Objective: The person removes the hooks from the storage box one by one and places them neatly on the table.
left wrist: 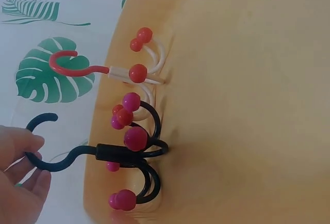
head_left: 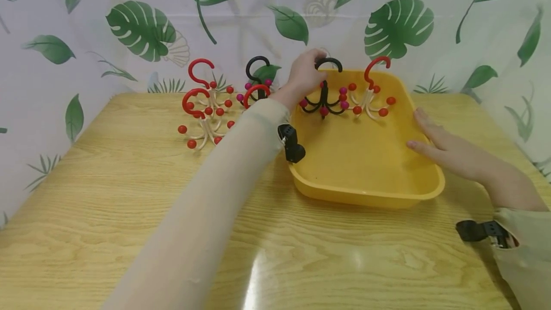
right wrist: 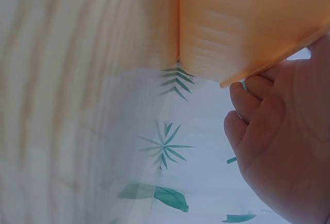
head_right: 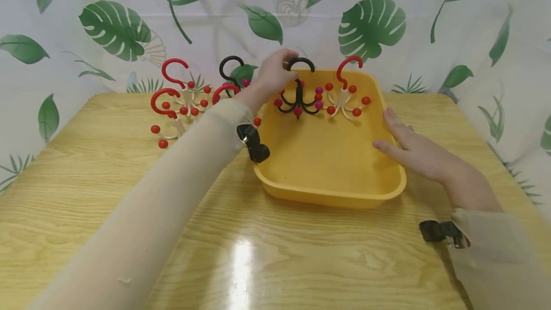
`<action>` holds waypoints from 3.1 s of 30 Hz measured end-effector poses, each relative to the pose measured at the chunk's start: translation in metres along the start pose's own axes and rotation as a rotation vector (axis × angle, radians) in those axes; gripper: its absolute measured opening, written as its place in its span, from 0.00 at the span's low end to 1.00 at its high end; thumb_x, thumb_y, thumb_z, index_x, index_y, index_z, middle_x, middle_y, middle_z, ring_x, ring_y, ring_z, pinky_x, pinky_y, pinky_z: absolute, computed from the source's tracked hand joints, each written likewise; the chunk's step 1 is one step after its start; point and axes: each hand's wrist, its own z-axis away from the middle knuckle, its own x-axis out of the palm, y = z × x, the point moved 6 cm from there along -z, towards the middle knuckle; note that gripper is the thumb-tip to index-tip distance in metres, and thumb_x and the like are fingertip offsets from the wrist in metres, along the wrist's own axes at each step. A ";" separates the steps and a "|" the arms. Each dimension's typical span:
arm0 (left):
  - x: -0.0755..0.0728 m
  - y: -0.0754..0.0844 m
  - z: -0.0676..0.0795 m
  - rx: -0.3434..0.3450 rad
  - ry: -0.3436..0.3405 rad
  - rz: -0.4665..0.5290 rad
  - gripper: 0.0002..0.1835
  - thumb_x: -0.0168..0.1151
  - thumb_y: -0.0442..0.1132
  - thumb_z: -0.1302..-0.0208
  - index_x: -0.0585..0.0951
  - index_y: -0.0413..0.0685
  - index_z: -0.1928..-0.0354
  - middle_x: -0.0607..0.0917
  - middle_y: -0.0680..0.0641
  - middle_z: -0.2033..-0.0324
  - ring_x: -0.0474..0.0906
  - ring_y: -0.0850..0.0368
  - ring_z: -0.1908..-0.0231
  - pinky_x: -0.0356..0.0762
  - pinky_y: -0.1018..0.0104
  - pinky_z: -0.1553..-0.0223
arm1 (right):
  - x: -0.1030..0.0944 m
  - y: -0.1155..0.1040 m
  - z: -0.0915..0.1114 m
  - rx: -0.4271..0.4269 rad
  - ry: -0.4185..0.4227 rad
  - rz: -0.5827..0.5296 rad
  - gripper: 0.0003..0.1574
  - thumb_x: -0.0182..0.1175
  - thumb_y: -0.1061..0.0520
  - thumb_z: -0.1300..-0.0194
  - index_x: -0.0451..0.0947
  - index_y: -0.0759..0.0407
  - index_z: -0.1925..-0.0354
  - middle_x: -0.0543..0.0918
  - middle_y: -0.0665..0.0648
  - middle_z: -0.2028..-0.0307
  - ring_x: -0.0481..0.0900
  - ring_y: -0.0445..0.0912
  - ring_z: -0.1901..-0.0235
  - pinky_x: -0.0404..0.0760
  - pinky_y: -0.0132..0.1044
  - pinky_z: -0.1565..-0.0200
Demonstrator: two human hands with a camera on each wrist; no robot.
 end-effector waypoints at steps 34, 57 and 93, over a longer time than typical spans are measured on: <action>-0.078 0.056 0.070 0.179 0.055 0.293 0.11 0.62 0.35 0.36 0.82 0.44 0.52 0.84 0.51 0.59 0.79 0.62 0.58 0.73 0.76 0.56 | -0.002 -0.003 0.001 0.006 -0.006 -0.024 0.48 0.45 0.44 0.26 0.25 0.51 0.26 0.24 0.51 0.27 0.24 0.56 0.29 0.31 0.61 0.34; -0.150 -0.014 0.192 0.193 0.113 0.197 0.11 0.66 0.37 0.38 0.83 0.45 0.54 0.85 0.49 0.62 0.80 0.57 0.65 0.76 0.68 0.64 | -0.002 -0.006 0.001 0.046 -0.020 -0.005 0.49 0.44 0.43 0.26 0.22 0.51 0.27 0.23 0.51 0.28 0.24 0.59 0.30 0.32 0.63 0.35; -0.178 -0.118 0.228 0.002 0.196 0.142 0.13 0.63 0.35 0.36 0.81 0.39 0.51 0.85 0.45 0.60 0.81 0.62 0.63 0.77 0.75 0.58 | 0.000 -0.006 -0.001 0.049 -0.027 -0.012 0.49 0.44 0.43 0.25 0.22 0.53 0.27 0.22 0.52 0.28 0.22 0.57 0.30 0.31 0.63 0.35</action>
